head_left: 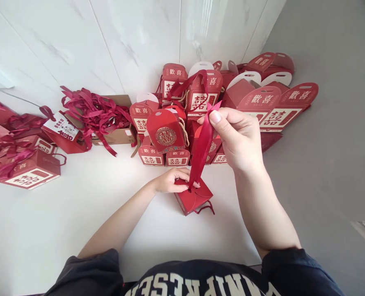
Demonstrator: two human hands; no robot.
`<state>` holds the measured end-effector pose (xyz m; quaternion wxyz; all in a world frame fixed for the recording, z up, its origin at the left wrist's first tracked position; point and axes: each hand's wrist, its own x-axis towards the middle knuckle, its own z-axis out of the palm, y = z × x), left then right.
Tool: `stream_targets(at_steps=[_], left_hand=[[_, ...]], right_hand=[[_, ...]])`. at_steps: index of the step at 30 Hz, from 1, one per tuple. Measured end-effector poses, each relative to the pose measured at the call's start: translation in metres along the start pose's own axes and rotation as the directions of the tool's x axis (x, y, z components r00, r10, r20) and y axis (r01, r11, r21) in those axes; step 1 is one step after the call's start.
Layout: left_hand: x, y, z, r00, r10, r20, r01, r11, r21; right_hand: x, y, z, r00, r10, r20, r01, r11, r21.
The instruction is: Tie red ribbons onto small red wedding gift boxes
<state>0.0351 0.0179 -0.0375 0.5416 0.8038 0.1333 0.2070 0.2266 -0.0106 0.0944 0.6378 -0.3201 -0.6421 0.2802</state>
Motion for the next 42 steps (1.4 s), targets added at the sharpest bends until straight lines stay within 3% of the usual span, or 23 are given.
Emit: stream_targets(at_steps=[8,14,21,25,28,30,33,35,38,42], left_hand=[[0.002,-0.007,0.007,0.997,0.022,-0.080,-0.020,0.999,0.027],[0.004,-0.015,0.010,0.977,0.104,-0.186,-0.083,0.989,0.119],[0.004,-0.014,0.012,0.972,0.061,-0.227,-0.007,0.973,0.233],[0.004,-0.011,0.011,0.971,0.023,-0.238,0.041,0.964,0.262],[0.004,-0.009,0.011,0.976,-0.007,-0.219,0.059,0.971,0.232],[0.004,-0.010,0.012,0.979,0.000,-0.204,0.047,0.973,0.226],[0.005,-0.013,0.012,0.975,0.019,-0.223,0.031,0.975,0.218],[0.006,-0.013,0.012,0.972,0.028,-0.235,0.022,0.978,0.209],[0.006,-0.013,0.012,0.971,0.042,-0.235,0.010,0.977,0.214],[0.005,-0.014,0.011,0.976,0.057,-0.212,0.000,0.966,0.260]], right_hand=[[-0.001,0.000,-0.001,0.999,-0.033,-0.040,0.033,0.999,-0.011],[-0.001,-0.004,-0.005,0.989,-0.096,-0.111,0.073,0.978,-0.196],[-0.009,0.003,-0.016,0.950,-0.198,-0.243,0.103,0.929,-0.355],[-0.022,0.011,-0.024,0.990,-0.073,-0.125,0.027,0.943,-0.331],[-0.046,0.021,-0.029,0.999,-0.016,-0.040,-0.003,0.898,-0.441],[-0.070,0.031,-0.032,0.999,0.049,-0.018,-0.051,0.833,-0.550],[-0.105,0.048,-0.035,0.960,0.275,0.049,-0.196,0.789,-0.582],[-0.120,0.059,-0.033,0.915,0.388,0.106,-0.278,0.800,-0.532],[-0.127,0.072,-0.025,0.866,0.450,0.217,-0.352,0.858,-0.374],[-0.124,0.082,-0.009,0.870,0.449,0.203,-0.430,0.893,-0.132]])
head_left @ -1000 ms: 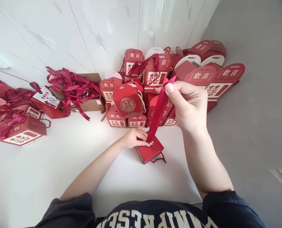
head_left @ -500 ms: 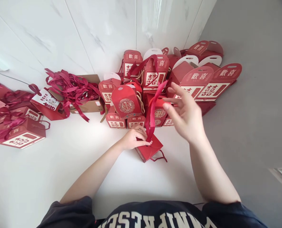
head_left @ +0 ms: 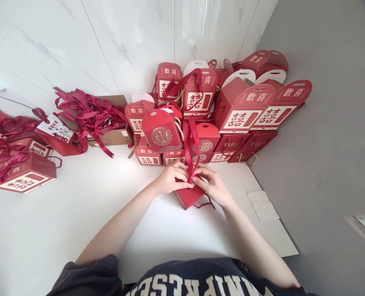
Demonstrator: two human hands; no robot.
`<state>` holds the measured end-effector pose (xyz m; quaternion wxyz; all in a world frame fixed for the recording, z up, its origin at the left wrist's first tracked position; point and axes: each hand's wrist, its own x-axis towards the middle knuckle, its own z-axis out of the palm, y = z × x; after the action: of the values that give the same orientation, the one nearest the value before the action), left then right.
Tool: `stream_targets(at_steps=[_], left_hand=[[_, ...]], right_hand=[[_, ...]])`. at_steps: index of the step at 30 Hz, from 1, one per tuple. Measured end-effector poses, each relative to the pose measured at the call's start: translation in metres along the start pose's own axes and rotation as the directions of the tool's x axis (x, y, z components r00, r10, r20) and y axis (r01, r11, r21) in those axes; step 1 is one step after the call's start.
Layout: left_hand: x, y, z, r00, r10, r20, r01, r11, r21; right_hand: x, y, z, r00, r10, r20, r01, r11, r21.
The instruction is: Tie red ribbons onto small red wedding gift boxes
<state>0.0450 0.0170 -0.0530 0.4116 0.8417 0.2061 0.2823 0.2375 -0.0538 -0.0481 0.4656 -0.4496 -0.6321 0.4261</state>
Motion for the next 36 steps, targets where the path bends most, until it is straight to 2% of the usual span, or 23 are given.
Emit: stream_targets(at_steps=[2,4,7,10,14,17,21,23,26,30,34,36], left_hand=[[-0.001,-0.002,0.000,1.000,0.007,0.001,-0.007,1.000,0.004],[-0.001,-0.002,0.001,1.000,-0.003,-0.001,0.003,1.000,-0.001],[-0.001,0.000,0.002,0.999,-0.031,-0.012,0.031,1.000,-0.001],[-0.001,0.003,0.003,0.998,-0.054,-0.032,0.053,0.998,-0.014],[0.001,0.008,-0.002,0.996,-0.084,0.021,0.084,0.996,-0.030],[0.004,0.012,-0.007,0.987,-0.138,0.079,0.143,0.988,-0.055],[0.007,0.023,-0.012,0.970,-0.210,0.125,0.217,0.975,-0.043],[0.008,0.030,-0.014,0.962,-0.228,0.148,0.232,0.973,-0.012],[0.009,0.036,-0.016,0.950,-0.254,0.183,0.255,0.967,0.019],[0.010,0.037,-0.016,0.943,-0.276,0.187,0.275,0.961,0.034],[0.011,0.041,-0.012,0.953,-0.256,0.161,0.244,0.966,0.088],[0.011,0.044,-0.010,0.955,-0.257,0.146,0.240,0.963,0.124]], right_hand=[[0.001,0.002,0.007,0.998,0.024,-0.055,-0.018,0.994,0.103],[-0.001,0.006,0.011,0.989,0.108,-0.103,-0.081,0.968,0.239],[-0.007,0.012,0.009,0.939,0.313,-0.146,-0.209,0.851,0.482],[-0.016,0.012,0.003,0.895,0.401,-0.196,-0.230,0.791,0.567],[-0.032,-0.003,0.006,0.879,0.315,-0.358,-0.101,0.857,0.506],[-0.047,-0.016,0.020,0.908,0.142,-0.395,-0.019,0.953,0.301],[-0.059,-0.020,0.041,0.969,-0.079,-0.233,0.082,0.997,0.001],[-0.059,-0.019,0.049,0.974,-0.184,-0.135,0.171,0.980,-0.098],[-0.053,-0.019,0.058,0.944,-0.330,-0.010,0.324,0.931,-0.166],[-0.044,-0.019,0.067,0.892,-0.420,0.168,0.452,0.842,-0.296],[-0.037,-0.017,0.078,0.821,-0.433,0.373,0.571,0.629,-0.528],[-0.035,-0.019,0.081,0.785,-0.406,0.467,0.619,0.522,-0.587]])
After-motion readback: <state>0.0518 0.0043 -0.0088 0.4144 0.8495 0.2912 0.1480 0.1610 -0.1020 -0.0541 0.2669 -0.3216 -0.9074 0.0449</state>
